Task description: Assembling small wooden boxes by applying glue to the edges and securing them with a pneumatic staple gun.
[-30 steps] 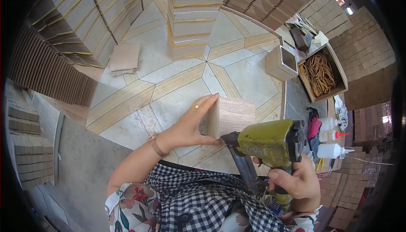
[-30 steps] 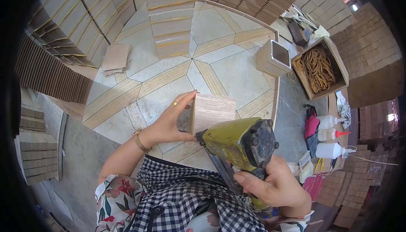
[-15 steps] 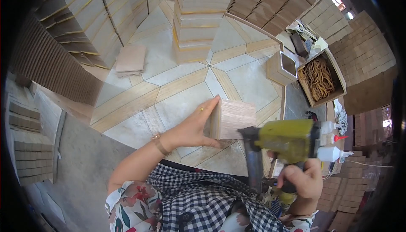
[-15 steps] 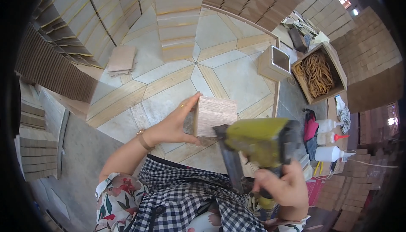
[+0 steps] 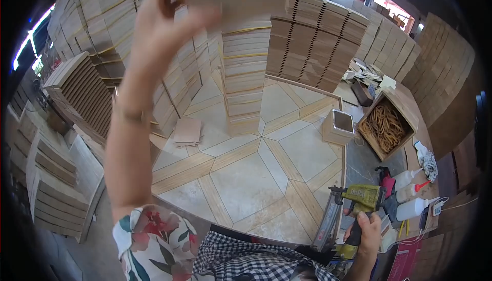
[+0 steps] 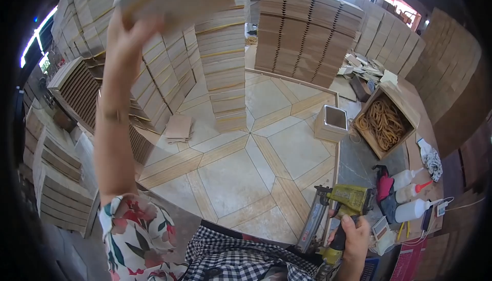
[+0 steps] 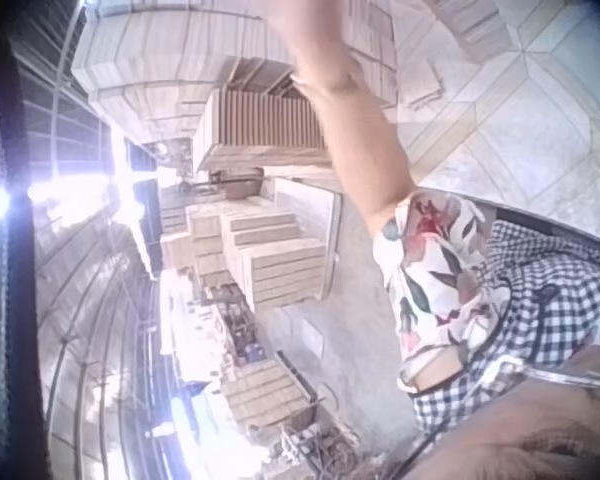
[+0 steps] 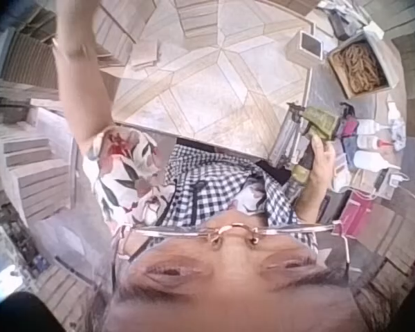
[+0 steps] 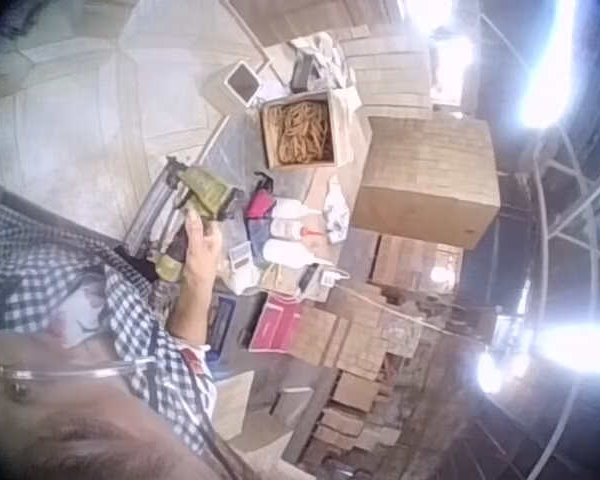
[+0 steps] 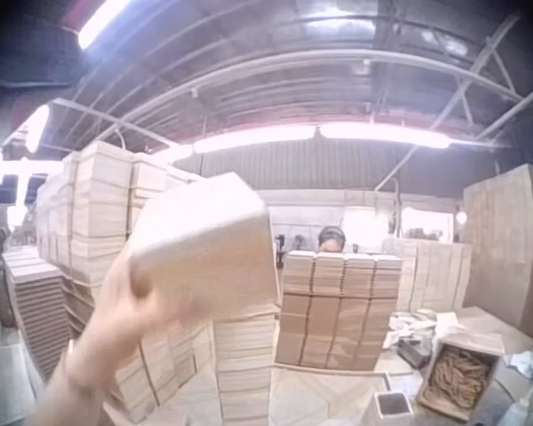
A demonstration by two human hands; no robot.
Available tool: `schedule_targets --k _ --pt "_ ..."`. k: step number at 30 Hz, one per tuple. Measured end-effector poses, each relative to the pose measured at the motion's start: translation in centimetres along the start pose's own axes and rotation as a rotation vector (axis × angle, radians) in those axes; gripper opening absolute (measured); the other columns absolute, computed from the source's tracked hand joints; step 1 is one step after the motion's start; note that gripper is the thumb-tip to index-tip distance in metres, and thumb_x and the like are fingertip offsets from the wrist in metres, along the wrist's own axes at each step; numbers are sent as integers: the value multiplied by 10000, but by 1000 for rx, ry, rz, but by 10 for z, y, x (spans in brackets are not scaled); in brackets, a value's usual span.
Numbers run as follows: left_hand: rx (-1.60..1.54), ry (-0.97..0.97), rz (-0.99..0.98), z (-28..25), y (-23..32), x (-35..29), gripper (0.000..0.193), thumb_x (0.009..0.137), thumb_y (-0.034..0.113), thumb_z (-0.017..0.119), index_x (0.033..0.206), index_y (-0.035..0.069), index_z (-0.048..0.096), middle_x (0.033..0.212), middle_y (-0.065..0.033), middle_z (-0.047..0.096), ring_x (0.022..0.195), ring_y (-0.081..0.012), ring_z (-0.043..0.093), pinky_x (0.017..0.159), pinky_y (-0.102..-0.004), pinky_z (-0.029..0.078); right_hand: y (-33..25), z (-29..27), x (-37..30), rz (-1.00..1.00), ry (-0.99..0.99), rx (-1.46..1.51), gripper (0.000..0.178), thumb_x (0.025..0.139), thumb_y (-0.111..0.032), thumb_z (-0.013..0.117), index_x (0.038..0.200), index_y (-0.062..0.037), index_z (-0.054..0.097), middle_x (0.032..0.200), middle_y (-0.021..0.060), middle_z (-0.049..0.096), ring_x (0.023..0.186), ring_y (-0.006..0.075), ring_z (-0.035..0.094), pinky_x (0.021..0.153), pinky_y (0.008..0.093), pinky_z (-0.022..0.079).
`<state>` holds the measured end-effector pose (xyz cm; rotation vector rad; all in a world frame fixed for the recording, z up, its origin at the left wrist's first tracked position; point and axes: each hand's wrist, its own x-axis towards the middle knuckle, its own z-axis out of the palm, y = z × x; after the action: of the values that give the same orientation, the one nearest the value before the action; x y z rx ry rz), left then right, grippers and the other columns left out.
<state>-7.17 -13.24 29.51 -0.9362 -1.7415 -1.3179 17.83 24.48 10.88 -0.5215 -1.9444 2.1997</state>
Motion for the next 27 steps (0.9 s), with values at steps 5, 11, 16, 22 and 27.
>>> schedule_targets --k 5,11,16,22,27 --pt "-140 -119 -54 3 -17 86 659 788 294 693 1323 -1 446 1198 -101 558 1087 -181 511 954 -318 380 9 -6 4 14 -6 -23 389 913 -225 565 1107 93 453 956 229 652 418 191 562 368 287 488" --pt "-9 -164 -237 0 -49 117 417 811 322 661 1126 60 584 980 -22 605 886 -118 519 800 -277 391 14 -11 9 42 47 -11 375 912 -210 560 1102 94 451 948 218 655 417 191 561 366 291 488" --pt "22 -151 -348 4 -53 118 333 824 326 647 1051 84 620 929 12 608 846 -100 515 758 -266 382 12 -7 8 40 20 14 359 904 -197 570 1091 88 454 943 213 656 417 192 560 371 292 488" --pt "-12 -175 -343 5 -53 122 337 844 322 634 1074 77 623 977 -3 621 891 -108 533 774 -295 398 16 -6 5 59 11 28 367 892 -195 588 1084 88 455 935 208 656 422 191 564 381 290 493" --pt "-76 -132 -319 15 -48 112 421 850 321 636 1179 64 580 1076 -31 608 995 -140 534 852 -326 400 17 -6 3 61 -6 27 377 889 -197 593 1091 92 457 940 205 656 434 189 572 387 293 497"
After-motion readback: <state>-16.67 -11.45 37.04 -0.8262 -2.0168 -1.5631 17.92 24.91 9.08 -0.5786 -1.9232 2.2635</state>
